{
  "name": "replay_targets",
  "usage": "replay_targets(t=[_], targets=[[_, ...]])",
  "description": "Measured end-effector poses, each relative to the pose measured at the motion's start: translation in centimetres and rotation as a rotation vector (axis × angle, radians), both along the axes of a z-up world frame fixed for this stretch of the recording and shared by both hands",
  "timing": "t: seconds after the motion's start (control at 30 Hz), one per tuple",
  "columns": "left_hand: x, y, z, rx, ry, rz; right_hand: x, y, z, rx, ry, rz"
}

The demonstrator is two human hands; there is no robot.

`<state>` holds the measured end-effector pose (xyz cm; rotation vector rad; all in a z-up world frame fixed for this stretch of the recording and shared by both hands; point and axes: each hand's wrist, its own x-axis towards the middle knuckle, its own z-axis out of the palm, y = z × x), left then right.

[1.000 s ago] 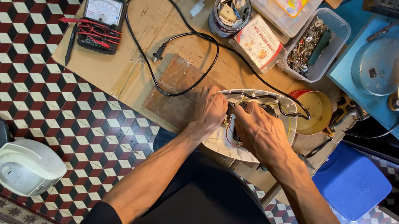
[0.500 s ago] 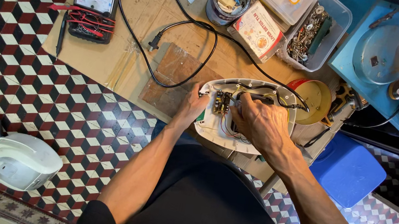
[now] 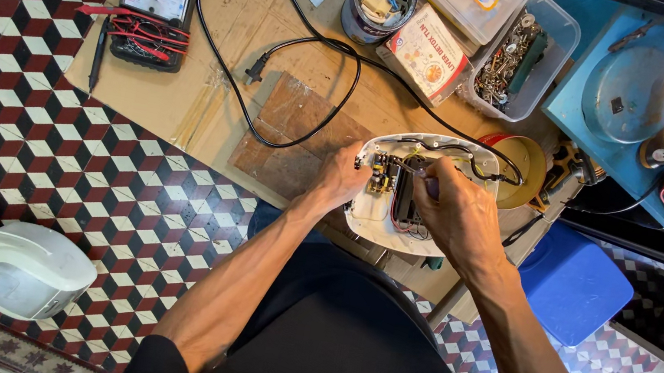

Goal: The person disassembles a white electronic device using a screwdriver, removes the cover, and manipulates internal components and wires. They also open a red tin and place screws inside it.

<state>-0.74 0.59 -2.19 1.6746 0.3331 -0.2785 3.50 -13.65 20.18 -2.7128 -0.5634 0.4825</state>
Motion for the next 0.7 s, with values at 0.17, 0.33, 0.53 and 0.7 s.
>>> replay_targets(t=[0.17, 0.33, 0.53, 0.7], targets=[[0.2, 0.1, 0.1, -0.015, 0.082, -0.041, 0.4, -0.6, -0.2, 0.011, -0.038, 0.005], [0.5, 0.1, 0.8, 0.024, 0.007, -0.066, 1.0, -0.7, -0.1, -0.039, -0.007, 0.021], [0.4, 0.5, 0.9, -0.042, 0.075, -0.104, 1.0, -0.7, 0.1, -0.013, -0.005, 0.084], [0.3, 1.0, 1.6, -0.063, 0.028, -0.081, 2.3, -1.1, 0.1, -0.041, -0.068, 0.308]])
